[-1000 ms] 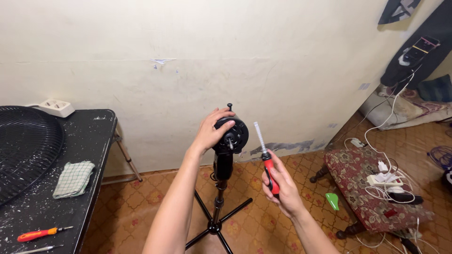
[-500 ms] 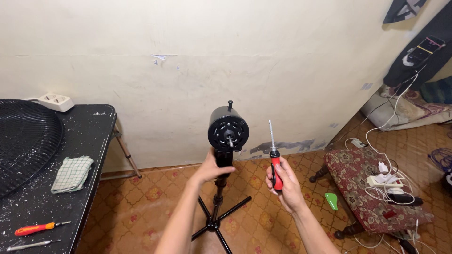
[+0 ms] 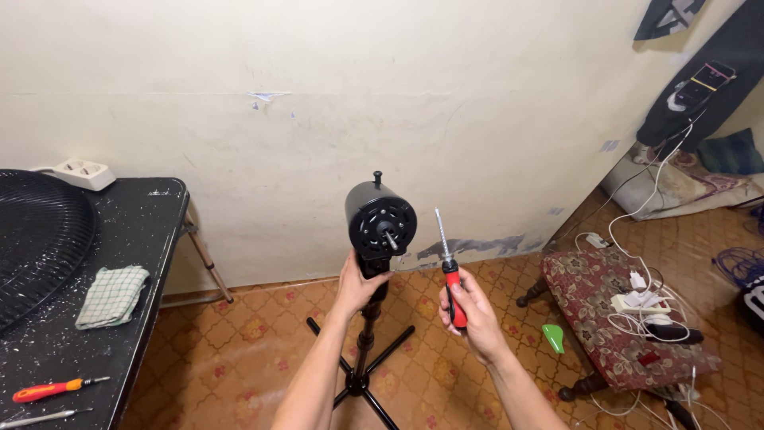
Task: The person disassembles a standing electric fan by removing the front grille, fan blades, and rear grille. They use a screwdriver to loosen a screw on the motor housing and place the removed parts on a nearby table.
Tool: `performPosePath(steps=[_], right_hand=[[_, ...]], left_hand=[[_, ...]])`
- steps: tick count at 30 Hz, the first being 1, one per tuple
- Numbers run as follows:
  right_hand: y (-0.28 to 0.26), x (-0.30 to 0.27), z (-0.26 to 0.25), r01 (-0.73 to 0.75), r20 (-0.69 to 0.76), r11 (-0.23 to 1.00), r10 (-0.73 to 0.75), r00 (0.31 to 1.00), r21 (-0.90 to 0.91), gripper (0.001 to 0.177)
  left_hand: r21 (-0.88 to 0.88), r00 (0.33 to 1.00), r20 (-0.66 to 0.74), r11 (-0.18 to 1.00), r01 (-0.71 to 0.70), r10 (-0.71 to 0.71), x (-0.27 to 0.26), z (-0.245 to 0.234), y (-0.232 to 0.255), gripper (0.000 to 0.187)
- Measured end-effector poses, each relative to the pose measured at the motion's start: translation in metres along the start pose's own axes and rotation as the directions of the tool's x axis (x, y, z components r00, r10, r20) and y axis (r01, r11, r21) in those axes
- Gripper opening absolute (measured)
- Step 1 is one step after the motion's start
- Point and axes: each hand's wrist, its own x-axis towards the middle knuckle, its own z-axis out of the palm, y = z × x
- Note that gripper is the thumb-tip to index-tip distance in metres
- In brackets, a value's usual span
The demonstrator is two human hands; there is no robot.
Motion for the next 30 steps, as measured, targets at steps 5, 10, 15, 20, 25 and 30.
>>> performPosePath(steps=[5,10,15,20,25,30], right_hand=[[-0.005,-0.004,0.007,-0.067,0.056,0.996,0.070,0.996,-0.056,0.048],[-0.021,-0.011,0.017,-0.132,0.146,0.991,0.136,0.980,-0.037,0.053],[-0.035,-0.012,0.027,-0.129,0.143,0.991,0.130,0.981,-0.021,0.042],[-0.037,-0.008,0.024,-0.094,0.050,0.994,0.097,0.994,-0.051,0.041],[-0.032,-0.002,0.013,-0.050,0.001,0.996,0.050,0.999,-0.076,0.040],[-0.034,-0.005,-0.001,-0.035,-0.005,0.996,0.035,0.999,-0.077,0.039]], left_hand=[[-0.015,0.963,0.253,0.995,-0.096,0.097,0.018,-0.022,-0.029,0.095],[0.166,0.993,0.118,0.986,0.005,-0.025,0.054,-0.085,-0.031,0.058],[-0.118,0.982,-0.010,0.975,-0.187,0.187,0.076,-0.105,0.050,0.047],[-0.034,0.934,0.254,0.967,-0.251,0.251,0.079,-0.086,0.102,0.084],[-0.124,0.967,0.066,0.964,-0.236,0.245,0.055,-0.062,0.052,0.121],[-0.013,0.972,0.219,0.996,0.084,-0.079,0.018,-0.037,-0.004,0.133]])
